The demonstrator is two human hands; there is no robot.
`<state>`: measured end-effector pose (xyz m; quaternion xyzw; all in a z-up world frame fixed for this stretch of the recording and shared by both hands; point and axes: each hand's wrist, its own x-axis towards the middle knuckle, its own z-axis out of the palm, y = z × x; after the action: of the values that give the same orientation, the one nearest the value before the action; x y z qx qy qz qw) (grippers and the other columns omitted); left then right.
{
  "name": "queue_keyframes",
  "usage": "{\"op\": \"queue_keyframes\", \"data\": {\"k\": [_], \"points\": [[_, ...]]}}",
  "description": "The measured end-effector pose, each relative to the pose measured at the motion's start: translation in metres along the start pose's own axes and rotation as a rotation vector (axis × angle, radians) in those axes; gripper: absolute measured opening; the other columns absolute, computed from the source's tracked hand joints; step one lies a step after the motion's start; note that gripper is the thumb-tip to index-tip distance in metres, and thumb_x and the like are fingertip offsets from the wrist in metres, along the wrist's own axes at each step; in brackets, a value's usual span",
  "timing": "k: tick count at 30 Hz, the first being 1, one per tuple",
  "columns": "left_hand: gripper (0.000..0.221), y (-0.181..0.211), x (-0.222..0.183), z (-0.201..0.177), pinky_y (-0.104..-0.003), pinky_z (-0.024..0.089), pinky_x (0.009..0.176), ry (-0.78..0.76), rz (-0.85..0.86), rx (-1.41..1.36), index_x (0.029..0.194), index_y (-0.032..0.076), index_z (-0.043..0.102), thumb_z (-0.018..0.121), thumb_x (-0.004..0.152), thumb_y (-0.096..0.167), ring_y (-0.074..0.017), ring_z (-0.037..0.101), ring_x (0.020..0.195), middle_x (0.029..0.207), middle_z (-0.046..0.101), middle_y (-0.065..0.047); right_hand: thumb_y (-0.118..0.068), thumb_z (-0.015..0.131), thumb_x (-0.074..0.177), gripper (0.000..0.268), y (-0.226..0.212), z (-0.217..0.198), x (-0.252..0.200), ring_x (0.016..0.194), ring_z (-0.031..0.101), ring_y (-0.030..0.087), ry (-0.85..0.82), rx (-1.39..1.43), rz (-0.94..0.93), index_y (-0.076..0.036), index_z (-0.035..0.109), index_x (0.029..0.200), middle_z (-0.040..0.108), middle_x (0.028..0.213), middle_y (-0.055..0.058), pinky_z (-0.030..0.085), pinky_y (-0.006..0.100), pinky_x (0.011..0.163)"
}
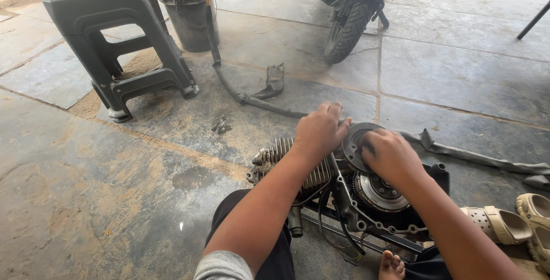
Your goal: The person uses a wrench to loosen a bolt on an engine assembly, removes a circular plate, and then fits a geared component and circular plates onto the shaft by hand.
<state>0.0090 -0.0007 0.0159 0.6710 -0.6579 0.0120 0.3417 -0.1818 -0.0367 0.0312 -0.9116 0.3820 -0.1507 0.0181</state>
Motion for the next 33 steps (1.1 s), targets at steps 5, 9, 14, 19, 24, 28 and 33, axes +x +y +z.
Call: {"op": "queue_keyframes", "data": {"k": [5,9,14,19,24,28,33], "points": [[0.05,-0.005,0.001,0.003,-0.04,0.061,0.07,0.031,-0.007,0.006,0.131,0.001,0.06,0.055,0.099,0.039,-0.0307,0.075,0.093,0.121,0.068,-0.02,-0.039,0.064,0.097,0.036,-0.01,-0.003,-0.001,0.102,0.07,0.03,-0.093,-0.288,0.17,-0.004,0.071,0.1,0.074,0.102,0.015,0.055,0.045,0.093],[0.05,-0.005,0.002,0.001,-0.04,0.062,0.072,0.018,-0.017,-0.004,0.13,0.001,0.06,0.055,0.1,0.04,-0.0311,0.074,0.097,0.122,0.068,-0.021,-0.033,0.067,0.093,0.03,-0.008,-0.005,-0.001,0.105,0.07,0.032,-0.081,-0.221,0.102,-0.004,0.072,0.101,0.073,0.103,0.017,0.056,0.044,0.095],[0.051,-0.005,0.002,0.0,-0.04,0.061,0.071,0.032,-0.017,0.002,0.13,0.0,0.06,0.055,0.099,0.041,-0.0311,0.074,0.096,0.123,0.068,-0.021,-0.017,0.072,0.08,0.032,-0.009,-0.009,0.001,0.108,0.069,0.032,-0.099,-0.052,0.098,-0.008,0.075,0.111,0.073,0.112,0.014,0.052,0.044,0.098],[0.052,-0.012,0.006,-0.001,-0.034,0.062,0.066,-0.065,-0.09,-0.017,0.134,0.0,0.058,0.052,0.102,0.041,-0.026,0.075,0.091,0.124,0.067,-0.021,-0.011,0.068,0.079,0.031,-0.003,-0.011,0.003,0.105,0.073,0.028,-0.152,0.079,0.148,-0.008,0.077,0.109,0.075,0.115,0.013,0.054,0.04,0.099],[0.051,-0.037,0.011,-0.008,-0.033,0.063,0.064,-0.082,-0.241,-0.075,0.133,0.0,0.057,0.05,0.102,0.039,-0.0238,0.074,0.092,0.124,0.066,-0.019,-0.014,0.064,0.082,0.029,0.003,-0.014,0.003,0.1,0.075,0.029,-0.087,0.242,0.105,-0.005,0.077,0.106,0.077,0.111,0.014,0.056,0.041,0.094],[0.048,-0.042,0.009,-0.004,-0.039,0.06,0.075,0.017,-0.239,-0.074,0.129,0.002,0.061,0.054,0.1,0.039,-0.0276,0.073,0.097,0.121,0.067,-0.018,-0.034,0.067,0.091,0.034,-0.012,-0.007,0.002,0.102,0.069,0.035,-0.015,-0.086,0.174,-0.004,0.074,0.106,0.074,0.103,0.018,0.054,0.047,0.09],[0.045,-0.043,0.009,0.003,-0.042,0.058,0.079,-0.042,-0.324,-0.059,0.126,0.004,0.062,0.055,0.099,0.039,-0.0293,0.072,0.098,0.119,0.067,-0.016,-0.036,0.062,0.099,0.035,-0.007,-0.005,0.001,0.097,0.073,0.031,-0.119,-0.154,0.189,-0.003,0.072,0.105,0.075,0.103,0.017,0.056,0.044,0.095]]}}
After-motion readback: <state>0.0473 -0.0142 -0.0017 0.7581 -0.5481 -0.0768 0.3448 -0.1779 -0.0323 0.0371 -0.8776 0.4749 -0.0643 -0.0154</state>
